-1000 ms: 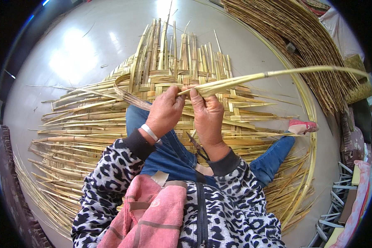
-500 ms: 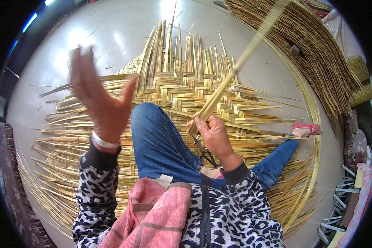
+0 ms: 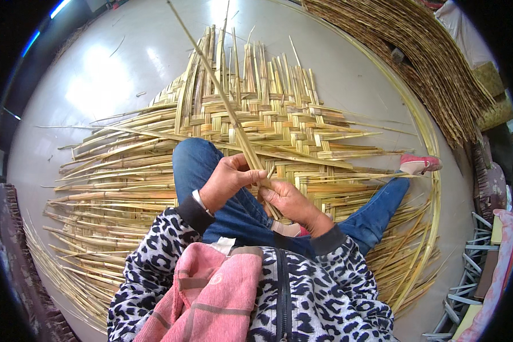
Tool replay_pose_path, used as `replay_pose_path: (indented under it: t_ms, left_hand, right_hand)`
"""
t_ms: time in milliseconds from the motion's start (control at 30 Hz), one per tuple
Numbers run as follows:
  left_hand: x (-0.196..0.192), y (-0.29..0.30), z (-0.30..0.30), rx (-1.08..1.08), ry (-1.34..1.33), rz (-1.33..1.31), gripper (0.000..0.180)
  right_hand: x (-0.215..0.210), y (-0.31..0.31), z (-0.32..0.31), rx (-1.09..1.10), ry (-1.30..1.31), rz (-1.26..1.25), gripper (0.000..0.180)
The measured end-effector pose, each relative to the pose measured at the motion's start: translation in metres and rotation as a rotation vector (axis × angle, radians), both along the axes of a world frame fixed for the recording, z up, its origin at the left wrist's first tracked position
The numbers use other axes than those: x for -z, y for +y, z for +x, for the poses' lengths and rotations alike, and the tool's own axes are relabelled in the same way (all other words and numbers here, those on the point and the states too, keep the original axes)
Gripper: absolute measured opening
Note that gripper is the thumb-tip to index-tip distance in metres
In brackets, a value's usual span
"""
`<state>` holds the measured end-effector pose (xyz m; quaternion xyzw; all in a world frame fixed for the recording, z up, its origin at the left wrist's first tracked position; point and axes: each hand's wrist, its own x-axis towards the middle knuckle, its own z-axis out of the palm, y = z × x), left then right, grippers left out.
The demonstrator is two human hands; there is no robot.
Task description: The person weaves a basket by hand, interlacing thin bamboo strips over and under a vertical framework. They occasionally use scissors to trim excess strip length and adjust the weave to maintain even tension.
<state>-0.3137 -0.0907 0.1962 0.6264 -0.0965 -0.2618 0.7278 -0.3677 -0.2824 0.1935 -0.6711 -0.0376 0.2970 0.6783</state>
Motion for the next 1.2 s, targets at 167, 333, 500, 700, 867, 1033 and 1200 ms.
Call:
replay_pose_path:
  t_ms: [167, 333, 500, 700, 867, 1033, 1200]
  left_hand:
    - [0.017, -0.015, -0.01, -0.19, -0.001, -0.016, 0.019]
    - [0.027, -0.011, 0.0, -0.328, -0.019, 0.045, 0.017]
    - [0.026, 0.0, 0.008, -0.336, -0.011, -0.019, 0.021]
    - [0.018, 0.004, 0.013, -0.392, -0.067, 0.084, 0.023]
    - [0.026, 0.004, 0.017, -0.438, -0.055, 0.027, 0.021]
    - [0.044, 0.026, 0.026, -0.51, -0.16, 0.07, 0.017]
    - [0.049, 0.064, 0.034, -0.609, -0.149, 0.128, 0.016]
  right_hand:
    - [0.006, -0.005, 0.002, -0.036, 0.003, -0.122, 0.024]
    - [0.007, -0.015, -0.008, -0.113, 0.123, -0.12, 0.027]
    - [0.007, -0.027, -0.016, -0.146, 0.153, -0.107, 0.028]
    - [-0.006, -0.045, -0.02, -0.237, 0.242, -0.109, 0.026]
    - [-0.014, -0.057, -0.027, -0.265, 0.168, -0.15, 0.026]
    - [-0.011, -0.069, -0.044, -0.284, 0.247, -0.121, 0.028]
    - [0.001, -0.082, -0.063, -0.358, 0.177, -0.241, 0.03]
